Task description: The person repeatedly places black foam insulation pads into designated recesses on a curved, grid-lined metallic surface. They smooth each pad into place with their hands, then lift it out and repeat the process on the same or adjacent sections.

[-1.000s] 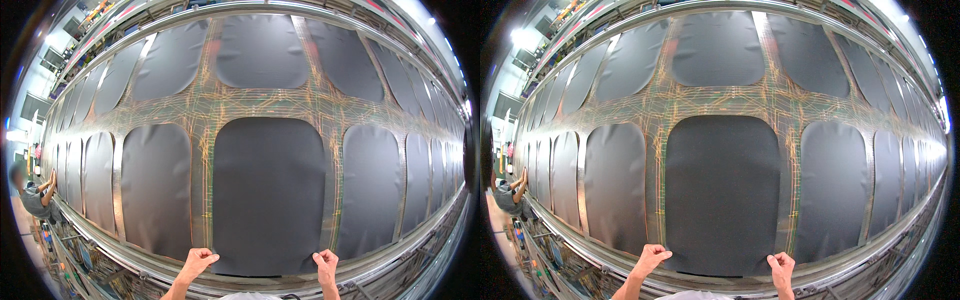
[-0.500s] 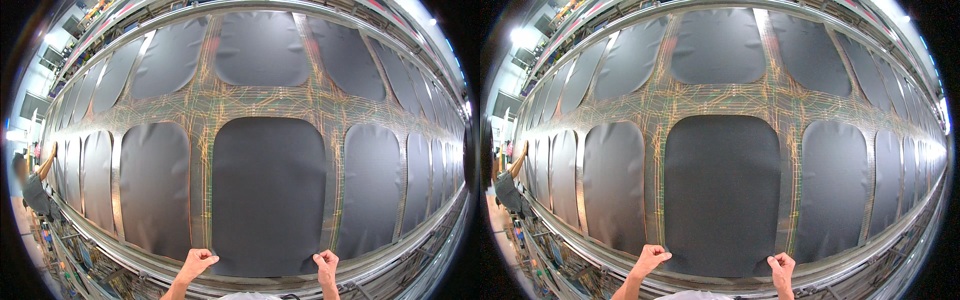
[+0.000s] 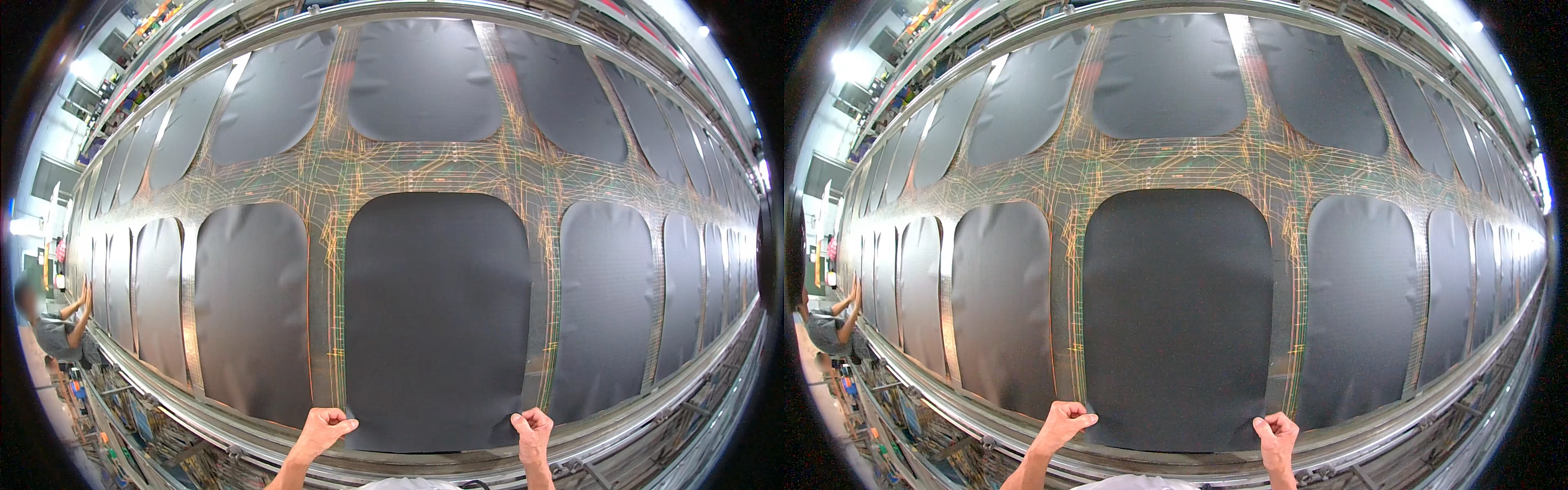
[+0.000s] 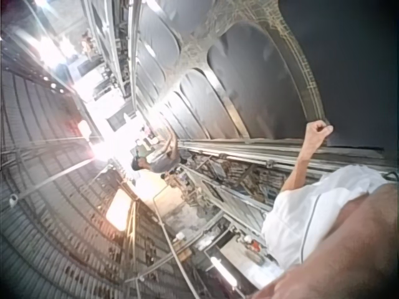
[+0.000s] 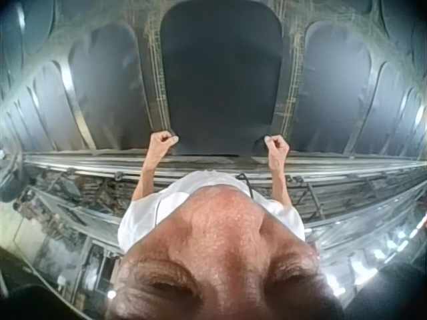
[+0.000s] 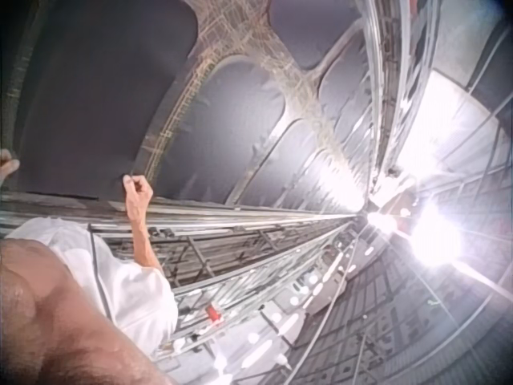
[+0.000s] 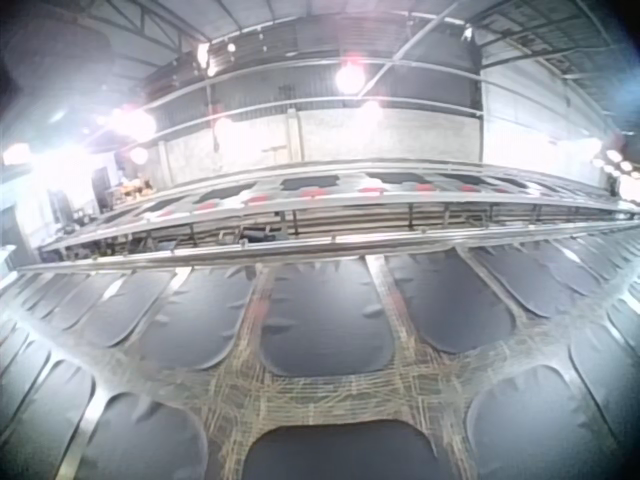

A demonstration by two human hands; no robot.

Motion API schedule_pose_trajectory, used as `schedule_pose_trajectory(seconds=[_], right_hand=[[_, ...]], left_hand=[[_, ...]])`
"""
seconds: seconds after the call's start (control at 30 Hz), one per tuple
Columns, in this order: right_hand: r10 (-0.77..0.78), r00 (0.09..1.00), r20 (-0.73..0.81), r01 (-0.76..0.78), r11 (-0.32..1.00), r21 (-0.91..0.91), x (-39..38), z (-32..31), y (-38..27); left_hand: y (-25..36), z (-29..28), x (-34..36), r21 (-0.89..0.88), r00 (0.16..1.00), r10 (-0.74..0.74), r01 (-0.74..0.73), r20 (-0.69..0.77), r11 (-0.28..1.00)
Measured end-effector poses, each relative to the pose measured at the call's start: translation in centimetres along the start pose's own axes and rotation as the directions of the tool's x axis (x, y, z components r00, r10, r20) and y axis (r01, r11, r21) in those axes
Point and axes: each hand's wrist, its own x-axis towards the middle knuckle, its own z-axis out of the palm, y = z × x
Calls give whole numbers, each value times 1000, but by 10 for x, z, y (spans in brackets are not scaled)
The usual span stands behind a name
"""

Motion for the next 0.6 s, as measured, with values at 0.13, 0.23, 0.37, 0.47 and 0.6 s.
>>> schedule_pose_trajectory(seconds=[0.13,0.23,0.37,0.47,0.6], right_hand=[[-3,1000,4,3,1000,-12,0,-1,2],[-12,1000,-3,12,1000,-16,-1,0,3],[-6,1000,5,6,999,-33,-2,1,-5],[-1,1000,25,2,999,-45,0,-1,0],[23,999,37,-20,998,-63,-1,0,-11]], left_hand=[[6,-1,-2,29,1000,-15,15,-3,999],[9,0,-3,32,1000,-9,10,-12,999],[5,0,0,67,1000,12,-11,-14,998],[3,1,-1,61,1000,15,-14,-26,998],[0,4,0,33,998,36,-35,-46,999]])
